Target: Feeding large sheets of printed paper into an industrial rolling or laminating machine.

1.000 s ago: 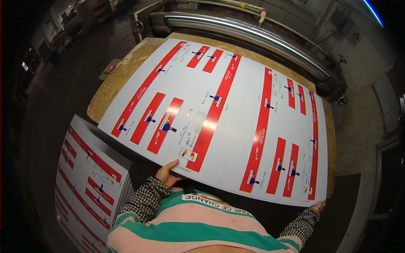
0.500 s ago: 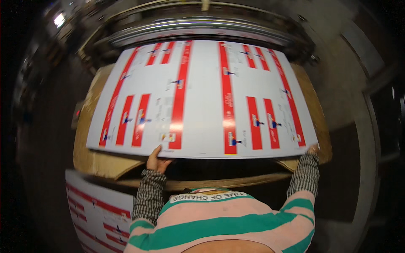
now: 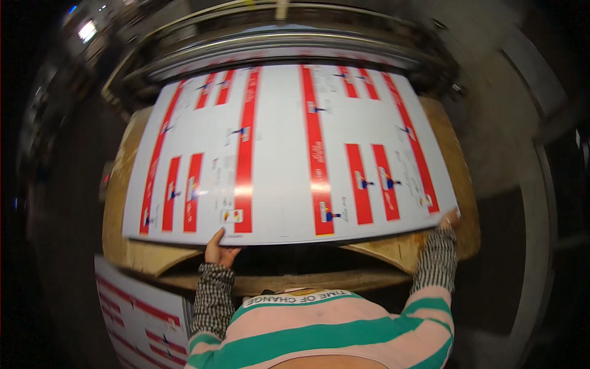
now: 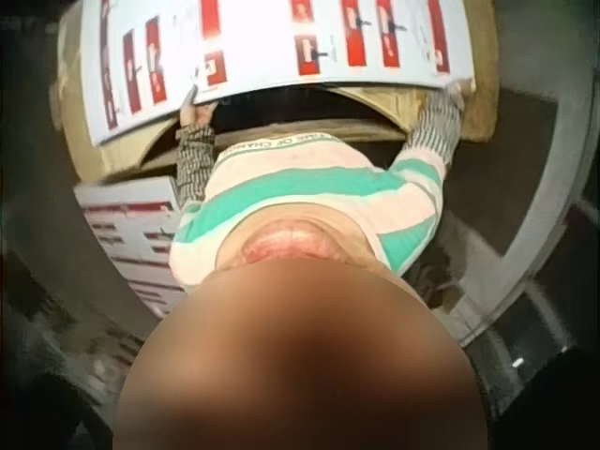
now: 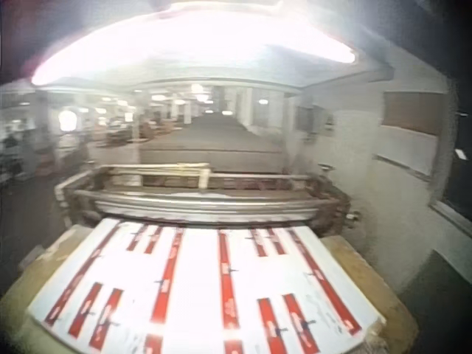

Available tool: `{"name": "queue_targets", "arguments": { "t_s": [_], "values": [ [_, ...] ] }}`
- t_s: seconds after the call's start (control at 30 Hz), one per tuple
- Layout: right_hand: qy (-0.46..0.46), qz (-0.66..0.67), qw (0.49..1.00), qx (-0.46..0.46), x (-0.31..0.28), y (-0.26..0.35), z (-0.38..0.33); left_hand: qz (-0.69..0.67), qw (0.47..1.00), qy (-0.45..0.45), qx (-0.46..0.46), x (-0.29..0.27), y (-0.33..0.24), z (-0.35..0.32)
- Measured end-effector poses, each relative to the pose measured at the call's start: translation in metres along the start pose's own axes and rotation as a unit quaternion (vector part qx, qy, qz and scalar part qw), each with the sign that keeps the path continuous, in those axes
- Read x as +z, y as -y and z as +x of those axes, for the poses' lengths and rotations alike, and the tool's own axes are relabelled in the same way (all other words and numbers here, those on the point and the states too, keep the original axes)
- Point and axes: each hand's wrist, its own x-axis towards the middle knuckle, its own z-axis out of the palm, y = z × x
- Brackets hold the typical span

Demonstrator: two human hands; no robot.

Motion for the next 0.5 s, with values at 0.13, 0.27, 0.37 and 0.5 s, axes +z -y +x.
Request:
{"name": "queue_targets", "arguments": {
  "t_s": [0.13,0.27,0.37,0.5],
  "values": [
    [0.134,0.027,0.99,0.018,-0.066,0.01,-0.126,0.004,0.995,-0.068,0.072,-0.013,-0.007,-0.038],
    [0.167,-0.032,0.985,-0.01,-0.141,0.049,-0.199,-0.032,0.99,-0.062,0.122,-0.038,-0.004,-0.052],
    [0.15,-0.037,0.988,0.0,-0.153,0.04,-0.192,-0.023,0.986,-0.082,0.143,-0.034,0.004,-0.057],
    [0.158,-0.081,0.978,-0.109,-0.173,0.058,-0.206,0.02,0.986,-0.105,0.128,-0.05,-0.003,-0.066]
  ]
}}
